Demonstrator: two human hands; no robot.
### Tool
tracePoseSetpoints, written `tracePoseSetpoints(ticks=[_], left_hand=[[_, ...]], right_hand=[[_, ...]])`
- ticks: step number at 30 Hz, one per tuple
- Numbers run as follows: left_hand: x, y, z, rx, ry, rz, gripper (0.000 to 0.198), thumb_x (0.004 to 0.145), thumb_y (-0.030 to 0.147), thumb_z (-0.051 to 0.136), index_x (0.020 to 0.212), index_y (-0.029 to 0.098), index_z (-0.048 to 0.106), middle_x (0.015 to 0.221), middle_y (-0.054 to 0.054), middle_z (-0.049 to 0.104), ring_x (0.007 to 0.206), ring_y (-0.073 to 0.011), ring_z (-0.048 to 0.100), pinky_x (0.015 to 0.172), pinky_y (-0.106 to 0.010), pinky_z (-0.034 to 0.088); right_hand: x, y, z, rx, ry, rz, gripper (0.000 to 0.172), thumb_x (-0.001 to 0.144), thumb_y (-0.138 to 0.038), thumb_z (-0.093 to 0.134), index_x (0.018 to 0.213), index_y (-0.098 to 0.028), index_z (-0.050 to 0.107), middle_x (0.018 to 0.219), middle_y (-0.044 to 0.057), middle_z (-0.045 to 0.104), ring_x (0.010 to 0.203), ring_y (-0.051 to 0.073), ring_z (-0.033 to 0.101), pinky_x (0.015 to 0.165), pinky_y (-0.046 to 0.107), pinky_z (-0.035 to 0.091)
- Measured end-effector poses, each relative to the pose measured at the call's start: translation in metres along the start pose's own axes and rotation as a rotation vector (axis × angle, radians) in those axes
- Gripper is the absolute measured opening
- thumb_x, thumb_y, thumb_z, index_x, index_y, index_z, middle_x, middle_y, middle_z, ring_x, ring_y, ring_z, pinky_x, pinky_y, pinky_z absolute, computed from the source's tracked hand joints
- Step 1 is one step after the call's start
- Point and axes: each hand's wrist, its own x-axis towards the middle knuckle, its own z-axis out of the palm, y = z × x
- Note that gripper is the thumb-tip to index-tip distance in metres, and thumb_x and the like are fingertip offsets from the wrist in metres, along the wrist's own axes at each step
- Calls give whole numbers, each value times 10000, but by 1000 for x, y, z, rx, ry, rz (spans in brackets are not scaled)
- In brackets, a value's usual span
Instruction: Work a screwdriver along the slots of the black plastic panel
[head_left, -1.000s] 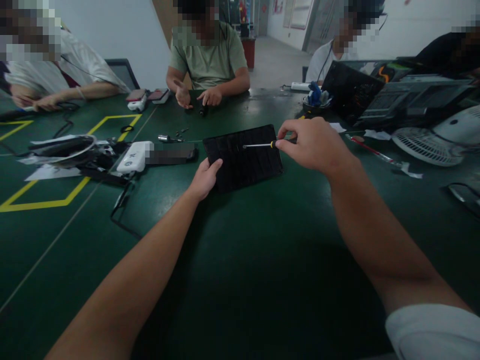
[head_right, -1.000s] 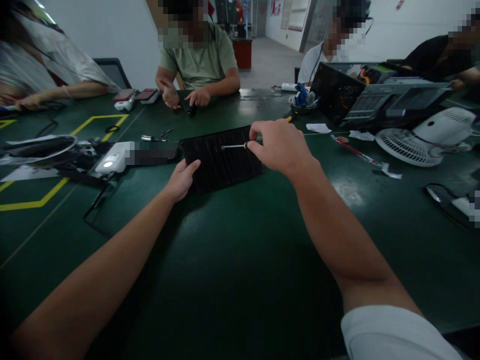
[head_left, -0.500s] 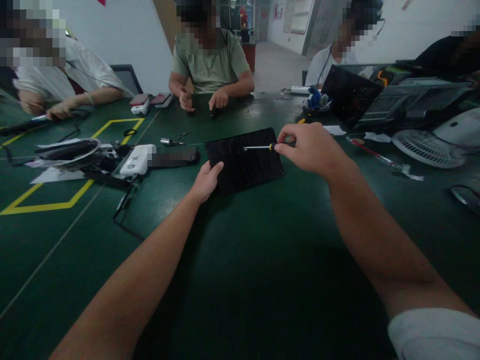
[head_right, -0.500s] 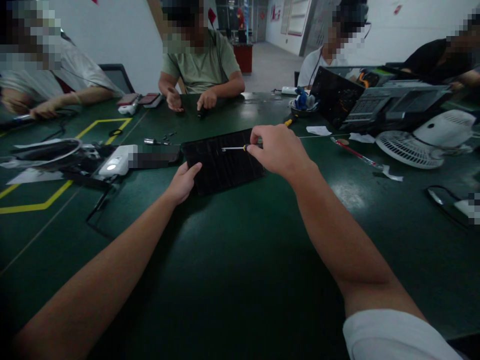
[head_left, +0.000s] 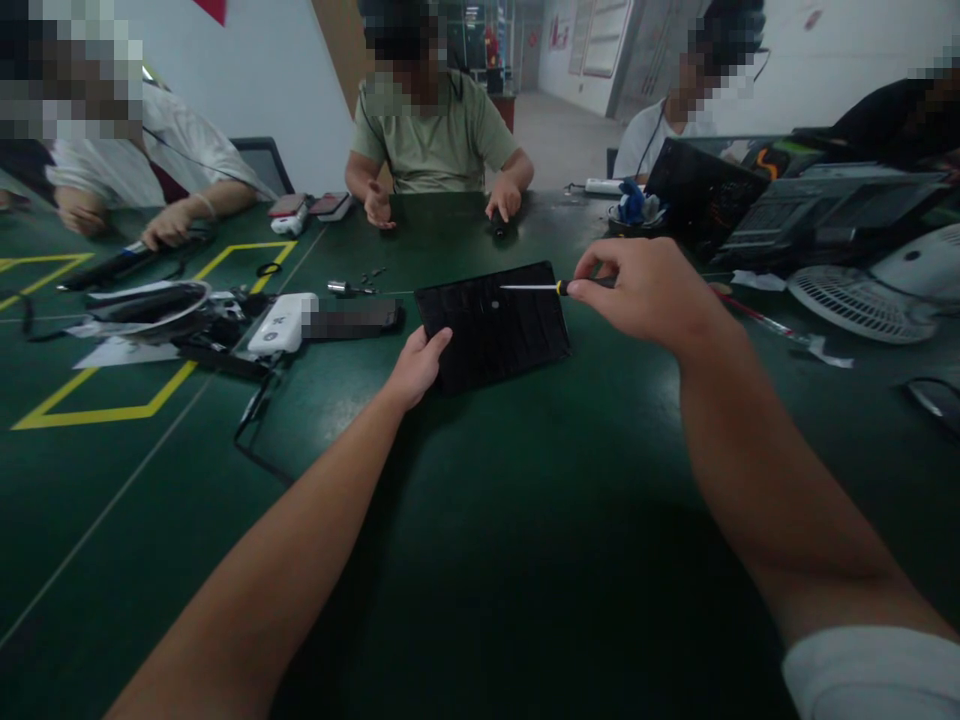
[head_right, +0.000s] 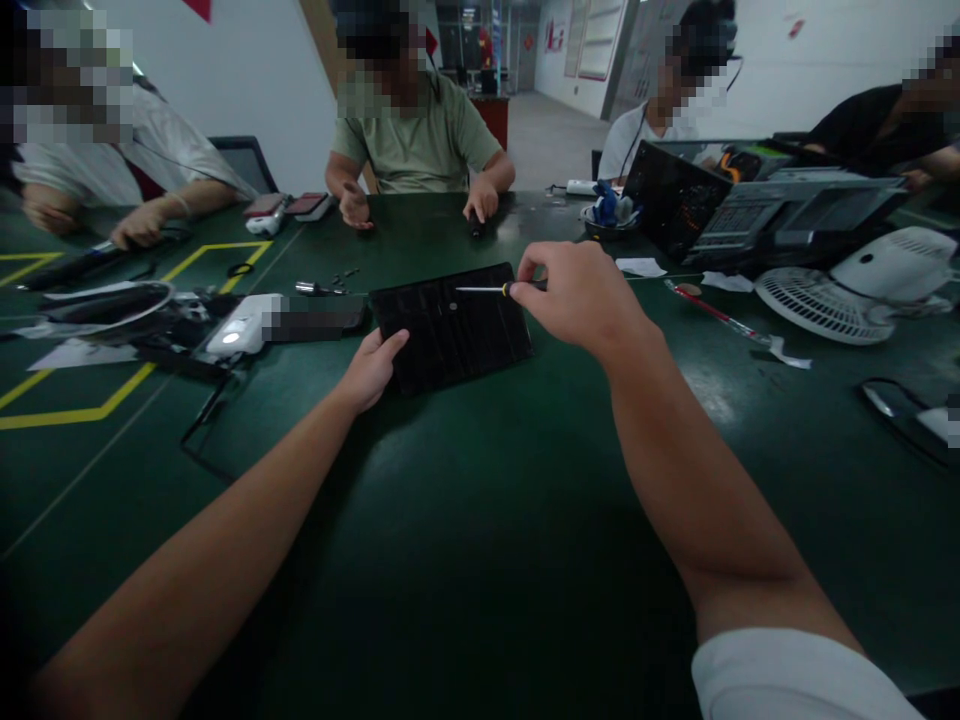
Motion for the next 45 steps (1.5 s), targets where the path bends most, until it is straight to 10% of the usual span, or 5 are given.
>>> tracePoseSetpoints(ticks=[45], left_hand=[[-3,4,2,38,45,-17,398,918,479,796,1202,201,792,1202,-121,857,1296,-373,759,1244,-599,537]], right_hand=[[-5,-13,9,-77,-31,-7,247,988,-421,724,1123,-277,872,1016,119,837,973,362,747,840,482,520]])
